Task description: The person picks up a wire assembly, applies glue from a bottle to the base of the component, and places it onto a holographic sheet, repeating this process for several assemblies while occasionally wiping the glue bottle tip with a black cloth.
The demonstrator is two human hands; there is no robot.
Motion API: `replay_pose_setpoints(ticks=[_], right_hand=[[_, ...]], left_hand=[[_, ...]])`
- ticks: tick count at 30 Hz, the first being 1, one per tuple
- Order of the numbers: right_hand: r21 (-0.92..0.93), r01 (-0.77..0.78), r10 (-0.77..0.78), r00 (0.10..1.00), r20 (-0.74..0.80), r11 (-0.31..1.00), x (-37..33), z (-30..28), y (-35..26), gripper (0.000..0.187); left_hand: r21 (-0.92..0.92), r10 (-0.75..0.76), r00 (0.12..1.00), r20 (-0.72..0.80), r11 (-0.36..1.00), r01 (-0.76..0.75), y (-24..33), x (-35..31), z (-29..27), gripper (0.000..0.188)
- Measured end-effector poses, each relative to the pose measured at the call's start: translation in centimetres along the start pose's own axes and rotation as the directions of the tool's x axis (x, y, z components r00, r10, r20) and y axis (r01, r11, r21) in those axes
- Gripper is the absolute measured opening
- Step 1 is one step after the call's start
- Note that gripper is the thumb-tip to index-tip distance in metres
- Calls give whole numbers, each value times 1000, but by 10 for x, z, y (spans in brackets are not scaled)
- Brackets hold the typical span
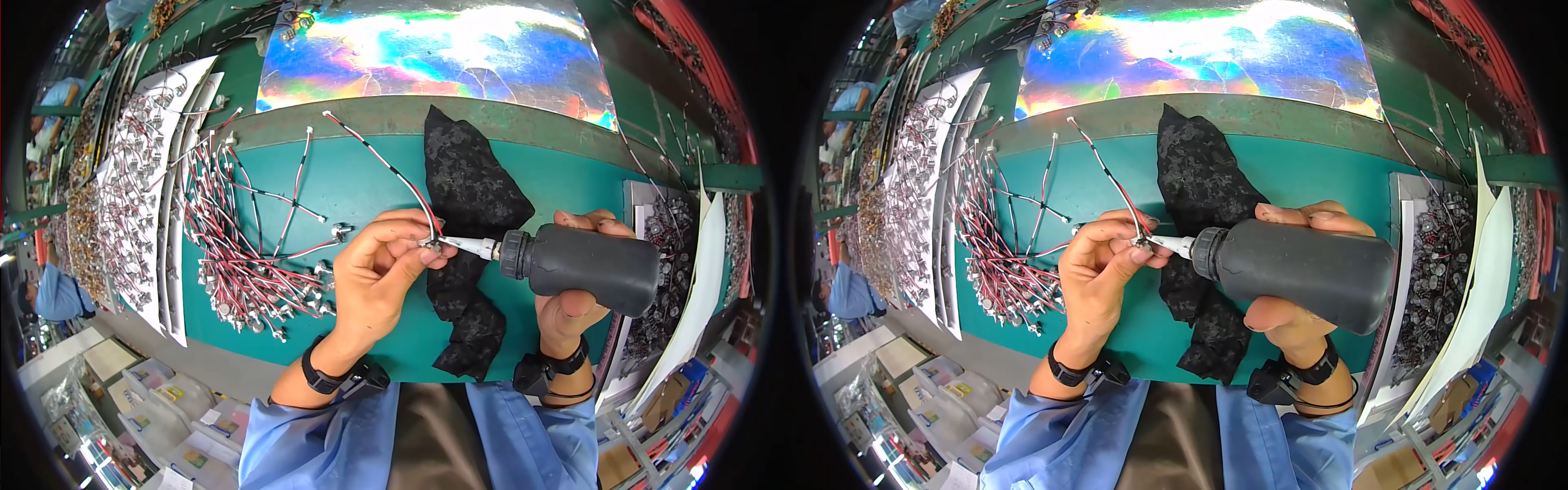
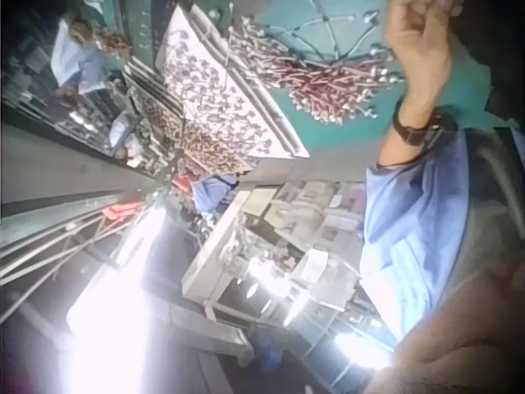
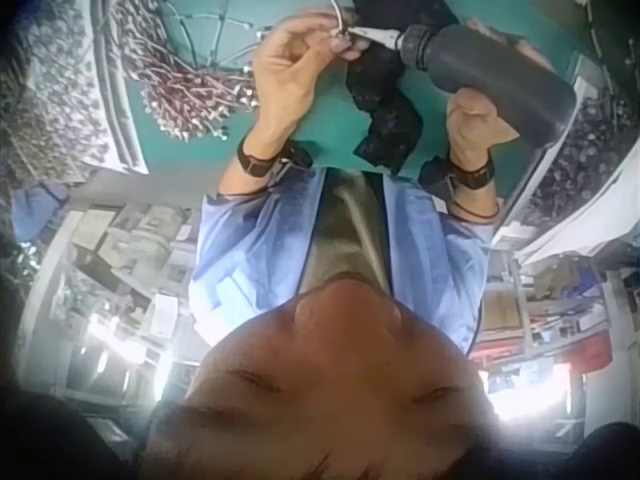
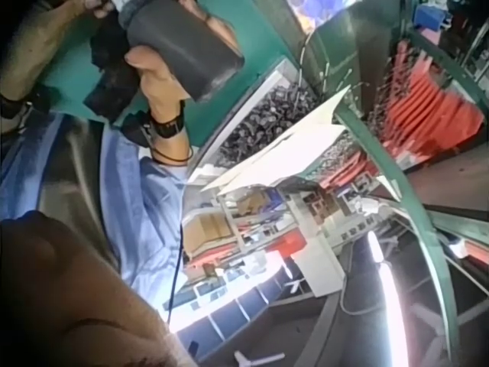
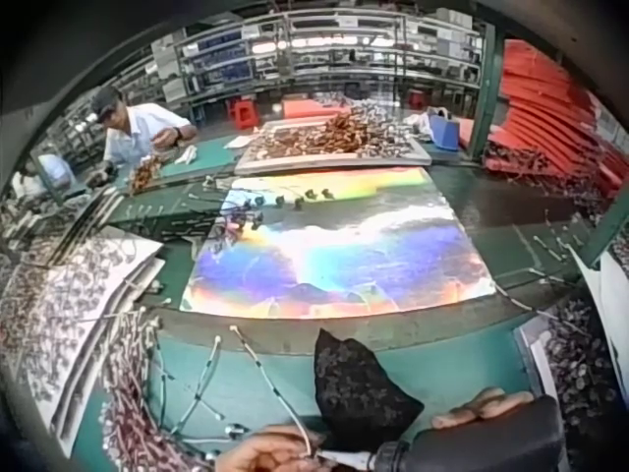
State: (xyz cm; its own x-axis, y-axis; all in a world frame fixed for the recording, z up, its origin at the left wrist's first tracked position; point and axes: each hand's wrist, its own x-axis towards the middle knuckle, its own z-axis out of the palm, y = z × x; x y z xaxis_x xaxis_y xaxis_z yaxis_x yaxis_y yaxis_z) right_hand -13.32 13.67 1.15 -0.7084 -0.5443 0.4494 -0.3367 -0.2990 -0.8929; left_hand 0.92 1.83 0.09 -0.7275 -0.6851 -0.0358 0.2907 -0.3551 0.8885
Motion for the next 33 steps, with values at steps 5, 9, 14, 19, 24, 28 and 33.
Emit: replay_pose_setpoints(ticks=[5,9,14,19,24,28,33], right_hand=[[-8,-22,22,999,-25,1000,-1,0,0,78],[11,-22,22,999,-33,1000,1,0,-1,78],[4,-32,32,998,-60,999,-1,-1,0,78],[6,-28,29,998,-64,1000,0,0,-1,78],[-13,-61,60,994,-87,998,-1,2,-3,78],[0,-76,75,992,-101,997,-2,3,-3,79],[7,-51,52,995,-85,999,1,2,0,76]], left_hand=[[-7,-25,1000,-10,1000,25,0,0,-1,16],[8,-32,999,-1,999,32,1,0,-2,15],[3,-22,1000,6,1000,22,0,0,-2,15],[-3,-24,1000,7,1000,25,0,0,-2,15],[0,-23,1000,3,1000,23,0,-1,-2,14],[11,-27,1000,8,1000,27,-2,-1,-3,14],[0,-29,1000,8,1000,29,-2,2,-5,14]])
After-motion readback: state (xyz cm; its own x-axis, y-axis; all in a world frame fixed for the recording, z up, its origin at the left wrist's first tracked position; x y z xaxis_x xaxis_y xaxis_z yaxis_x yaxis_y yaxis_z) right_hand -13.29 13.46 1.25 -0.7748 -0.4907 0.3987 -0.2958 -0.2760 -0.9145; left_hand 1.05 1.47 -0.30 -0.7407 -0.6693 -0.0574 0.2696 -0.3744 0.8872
